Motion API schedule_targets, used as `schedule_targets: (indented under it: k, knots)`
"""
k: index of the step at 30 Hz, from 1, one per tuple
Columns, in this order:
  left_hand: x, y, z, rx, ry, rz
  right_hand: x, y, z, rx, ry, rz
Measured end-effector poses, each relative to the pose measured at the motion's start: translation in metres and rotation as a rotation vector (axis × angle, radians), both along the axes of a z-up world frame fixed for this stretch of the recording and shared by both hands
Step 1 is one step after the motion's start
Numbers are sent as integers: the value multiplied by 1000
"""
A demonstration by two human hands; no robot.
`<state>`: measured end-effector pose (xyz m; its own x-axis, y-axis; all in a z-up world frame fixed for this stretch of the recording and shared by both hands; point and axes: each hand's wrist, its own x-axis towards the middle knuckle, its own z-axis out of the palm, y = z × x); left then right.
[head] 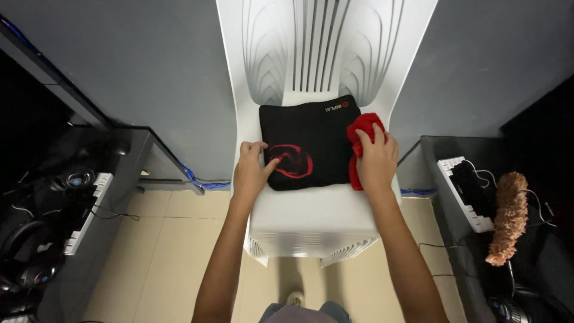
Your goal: The person cleans a black mousepad using a red cloth and a spray bottle. They repeatedly wipe the mousepad, which is placed on a white plastic chair, and then move it to a desk. The person also sprays the cloth with liquid from the bottle during the process.
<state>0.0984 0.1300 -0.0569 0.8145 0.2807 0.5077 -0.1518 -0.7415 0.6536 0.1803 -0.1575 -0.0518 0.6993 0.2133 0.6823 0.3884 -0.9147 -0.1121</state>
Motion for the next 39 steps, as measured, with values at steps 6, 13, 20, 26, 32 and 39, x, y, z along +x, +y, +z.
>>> schedule_targets:
  k: [6,13,20,26,32,39]
  knots:
    - [18,-3,-9,51,268,-22,-4,5,5,-89,14,13]
    - [21,24,-42,-612,-261,-217,-6,6,8,79,93,211]
    - [-15,6,-21,-1401,-312,-556,-27,24,35,-45,-3,338]
    - [-45,-44,-6,-1249,-300,-736,-62,41,-37,418,231,704]
    - [-74,-78,-44,-1444,-257,-967,-133,31,-89,1552,1128,944]
    - [-110,-169,-53,-1572,86,-1327,-217,-103,-94,1998,1217,609]
